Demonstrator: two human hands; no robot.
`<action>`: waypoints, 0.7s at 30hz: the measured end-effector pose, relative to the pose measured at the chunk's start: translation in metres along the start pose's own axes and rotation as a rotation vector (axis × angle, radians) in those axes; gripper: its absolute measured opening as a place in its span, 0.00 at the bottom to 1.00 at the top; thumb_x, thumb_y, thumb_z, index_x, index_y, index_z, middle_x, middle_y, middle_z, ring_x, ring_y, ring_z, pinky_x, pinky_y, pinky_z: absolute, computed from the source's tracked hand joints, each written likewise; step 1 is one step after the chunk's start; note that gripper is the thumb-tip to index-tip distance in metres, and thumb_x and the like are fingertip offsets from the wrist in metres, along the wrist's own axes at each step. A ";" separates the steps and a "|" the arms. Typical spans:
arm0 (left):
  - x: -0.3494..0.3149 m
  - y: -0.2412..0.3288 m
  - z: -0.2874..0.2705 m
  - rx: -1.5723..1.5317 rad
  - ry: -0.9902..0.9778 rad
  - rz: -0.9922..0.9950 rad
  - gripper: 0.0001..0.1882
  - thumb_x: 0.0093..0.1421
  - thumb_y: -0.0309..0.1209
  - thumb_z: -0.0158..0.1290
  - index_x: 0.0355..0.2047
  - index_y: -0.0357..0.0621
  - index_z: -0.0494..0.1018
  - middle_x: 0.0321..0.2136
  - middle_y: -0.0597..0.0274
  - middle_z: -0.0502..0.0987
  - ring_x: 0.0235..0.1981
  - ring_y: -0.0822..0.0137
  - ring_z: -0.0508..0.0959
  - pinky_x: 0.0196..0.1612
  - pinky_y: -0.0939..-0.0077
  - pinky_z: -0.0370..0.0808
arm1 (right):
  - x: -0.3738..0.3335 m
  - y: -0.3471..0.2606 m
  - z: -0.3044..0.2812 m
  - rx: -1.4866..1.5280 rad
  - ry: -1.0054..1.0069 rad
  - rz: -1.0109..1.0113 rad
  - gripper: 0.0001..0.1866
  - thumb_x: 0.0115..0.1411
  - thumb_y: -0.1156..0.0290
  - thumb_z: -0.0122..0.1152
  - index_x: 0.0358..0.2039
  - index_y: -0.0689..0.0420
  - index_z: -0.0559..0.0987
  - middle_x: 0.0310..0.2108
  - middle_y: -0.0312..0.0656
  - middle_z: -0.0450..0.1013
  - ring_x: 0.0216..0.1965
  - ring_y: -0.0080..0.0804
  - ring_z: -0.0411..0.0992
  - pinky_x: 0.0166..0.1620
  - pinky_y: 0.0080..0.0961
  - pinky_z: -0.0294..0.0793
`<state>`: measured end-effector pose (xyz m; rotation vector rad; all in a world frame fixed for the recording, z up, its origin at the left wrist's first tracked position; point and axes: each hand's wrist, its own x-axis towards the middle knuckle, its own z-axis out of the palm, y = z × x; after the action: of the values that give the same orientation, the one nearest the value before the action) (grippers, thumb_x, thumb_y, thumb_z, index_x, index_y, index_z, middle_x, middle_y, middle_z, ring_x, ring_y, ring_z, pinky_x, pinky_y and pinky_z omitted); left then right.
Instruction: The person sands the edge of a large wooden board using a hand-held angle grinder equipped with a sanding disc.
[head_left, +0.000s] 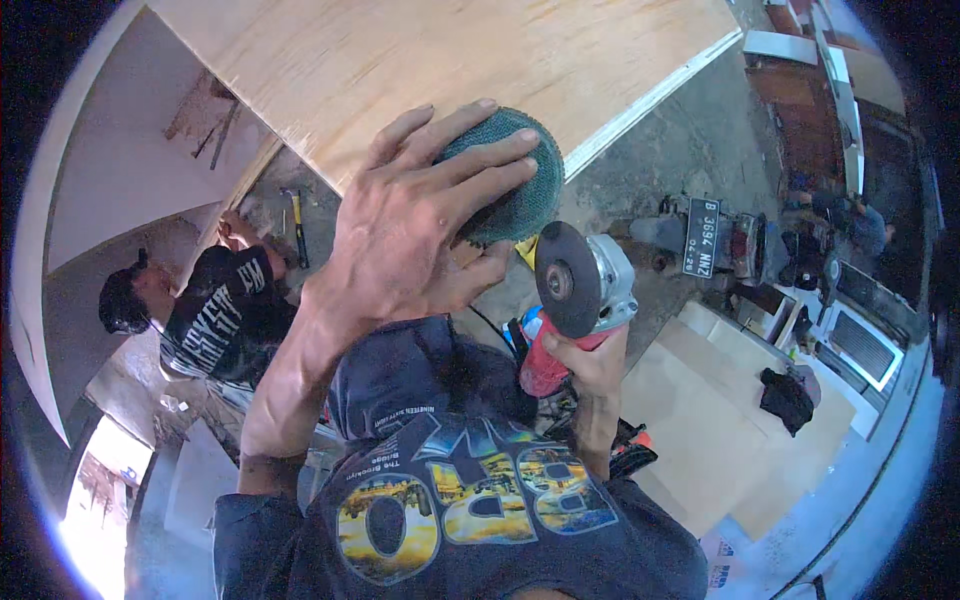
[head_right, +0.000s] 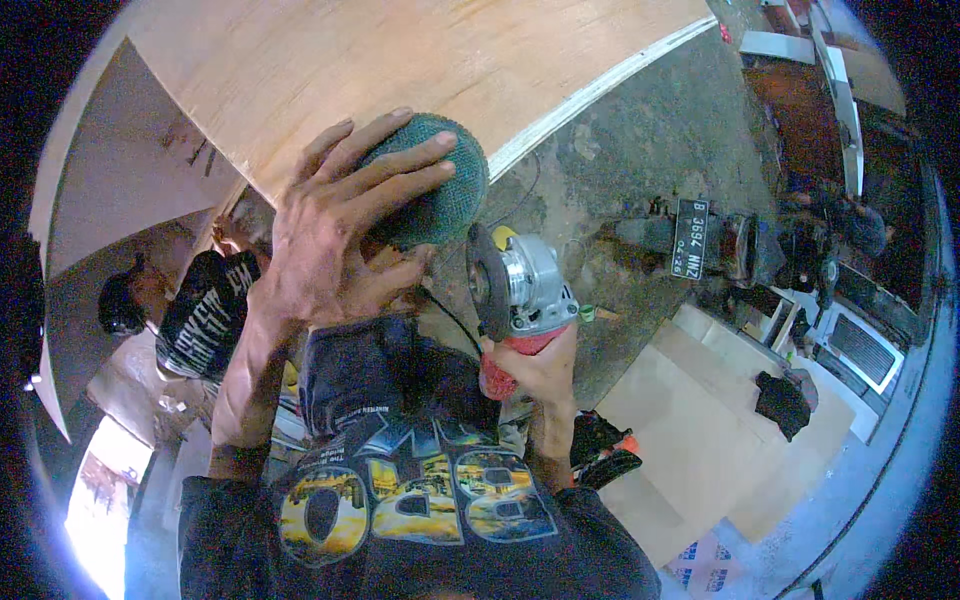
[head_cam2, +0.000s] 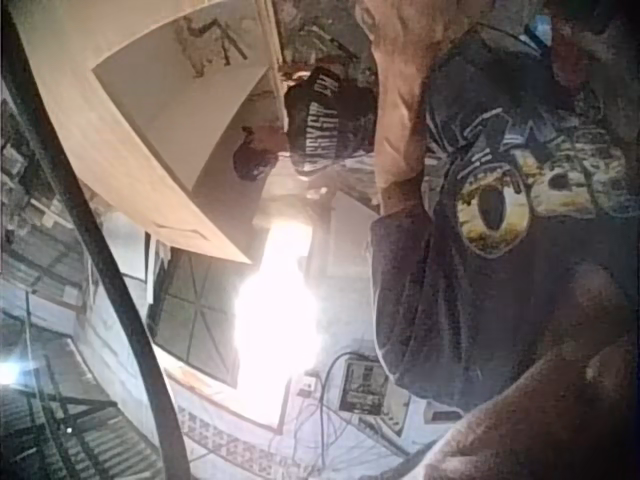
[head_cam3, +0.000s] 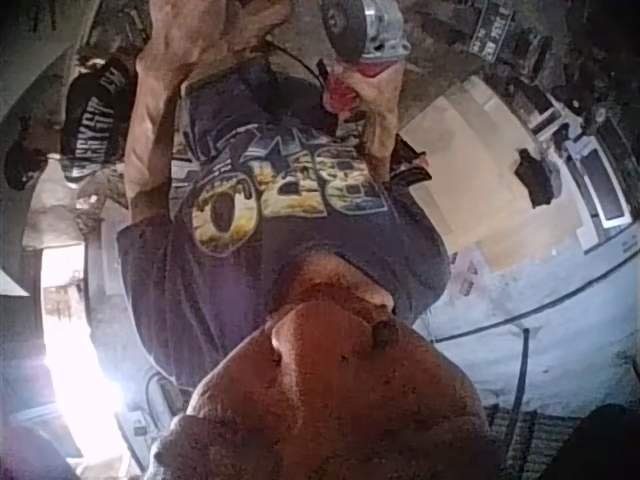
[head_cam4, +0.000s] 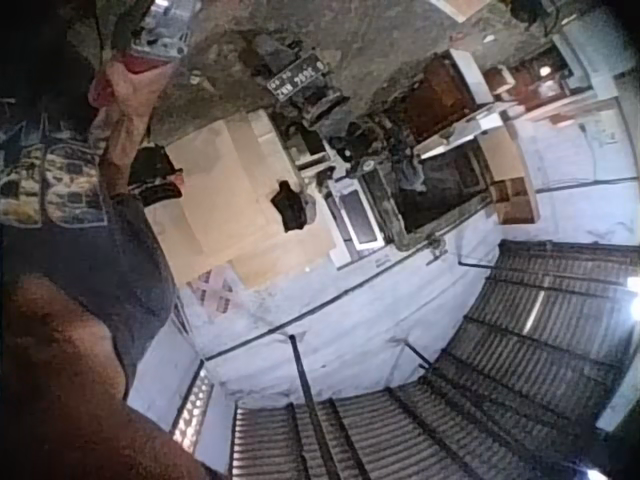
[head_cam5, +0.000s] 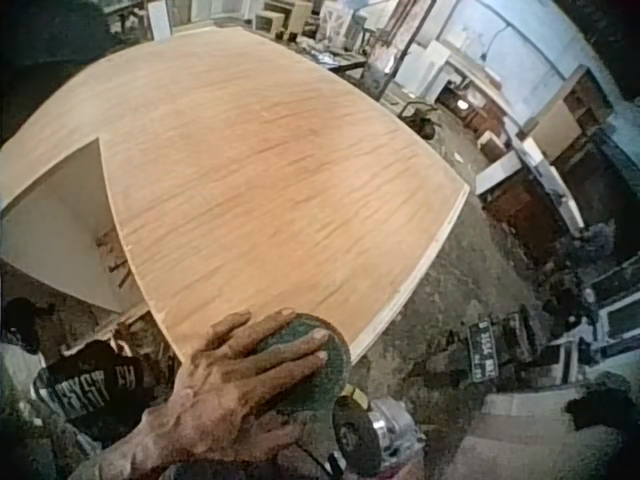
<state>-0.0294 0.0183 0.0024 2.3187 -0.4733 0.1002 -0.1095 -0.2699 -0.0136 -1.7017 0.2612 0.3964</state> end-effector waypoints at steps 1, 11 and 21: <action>0.001 -0.001 0.001 0.001 0.000 -0.001 0.37 0.45 0.38 0.63 0.60 0.55 0.77 0.65 0.67 0.75 0.72 0.52 0.67 0.74 0.44 0.57 | 0.001 0.003 -0.002 0.000 -0.001 0.000 0.41 0.39 0.74 0.83 0.56 0.64 0.75 0.49 0.42 0.79 0.47 0.31 0.77 0.54 0.33 0.76; 0.000 0.003 0.004 0.000 0.011 0.001 0.35 0.47 0.39 0.65 0.60 0.55 0.78 0.65 0.67 0.76 0.71 0.52 0.67 0.74 0.45 0.58 | -0.002 0.011 -0.011 -0.029 -0.001 0.049 0.43 0.39 0.74 0.83 0.57 0.64 0.73 0.50 0.42 0.78 0.49 0.31 0.76 0.55 0.33 0.75; -0.002 0.009 0.007 0.012 0.016 0.006 0.34 0.48 0.38 0.65 0.59 0.56 0.78 0.65 0.69 0.76 0.71 0.53 0.68 0.73 0.46 0.59 | -0.004 0.013 -0.015 -0.031 -0.011 0.056 0.41 0.39 0.69 0.83 0.56 0.63 0.75 0.48 0.42 0.79 0.47 0.30 0.77 0.54 0.33 0.76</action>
<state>-0.0348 0.0079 0.0031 2.3268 -0.4732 0.1252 -0.1162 -0.2869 -0.0220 -1.7249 0.2967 0.4531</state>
